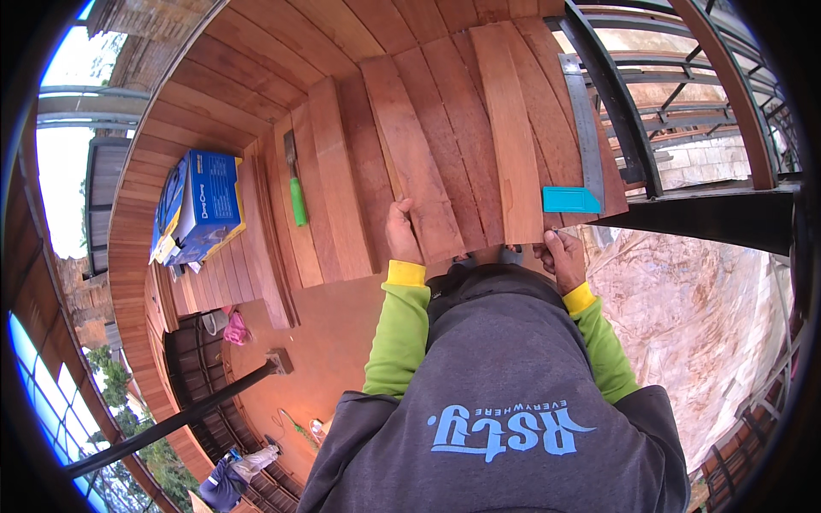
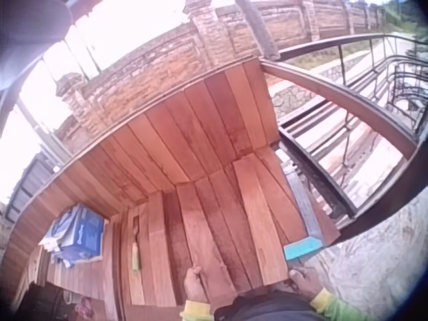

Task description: The person positions wooden planks on a curved wooden ceiling, aligns them with existing planks, and marks the wood using a pencil and a metal square. The person repeatedly adjusts the plank position and marks along the edges.

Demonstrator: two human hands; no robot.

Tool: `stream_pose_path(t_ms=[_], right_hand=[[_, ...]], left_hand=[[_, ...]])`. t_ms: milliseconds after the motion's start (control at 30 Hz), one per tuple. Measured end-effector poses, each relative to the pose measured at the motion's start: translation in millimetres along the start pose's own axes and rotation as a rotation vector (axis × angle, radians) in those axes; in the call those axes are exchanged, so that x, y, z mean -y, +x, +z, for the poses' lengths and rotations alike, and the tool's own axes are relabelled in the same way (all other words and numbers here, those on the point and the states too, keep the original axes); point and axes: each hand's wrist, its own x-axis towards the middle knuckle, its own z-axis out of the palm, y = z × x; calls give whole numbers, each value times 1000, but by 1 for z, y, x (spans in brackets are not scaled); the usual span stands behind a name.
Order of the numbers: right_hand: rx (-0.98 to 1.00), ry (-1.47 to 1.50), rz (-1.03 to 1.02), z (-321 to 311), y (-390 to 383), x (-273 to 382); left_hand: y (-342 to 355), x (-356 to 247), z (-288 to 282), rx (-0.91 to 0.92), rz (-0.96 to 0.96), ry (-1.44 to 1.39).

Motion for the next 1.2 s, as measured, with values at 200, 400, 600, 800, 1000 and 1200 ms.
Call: stream_pose_path(t_ms=[200,400,600,800,1000,1200], right_hand=[[2,-25,-5,-3,1,-3],[4,-13,0,2,0,2],[10,-28,6,-1,1,1],[7,-11,9,-2,0,0],[7,-16,3,-8,4,-7],[40,-30,-13,-10,4,-8]], left_hand=[[-16,-13,16,283,-211,-87],[-16,-13,17,296,-255,-47],[-24,-19,29,299,-317,-100],[-24,-20,30,280,-235,27],[-21,6,64,-192,490,994],[-22,-1,74,-232,536,1388]])
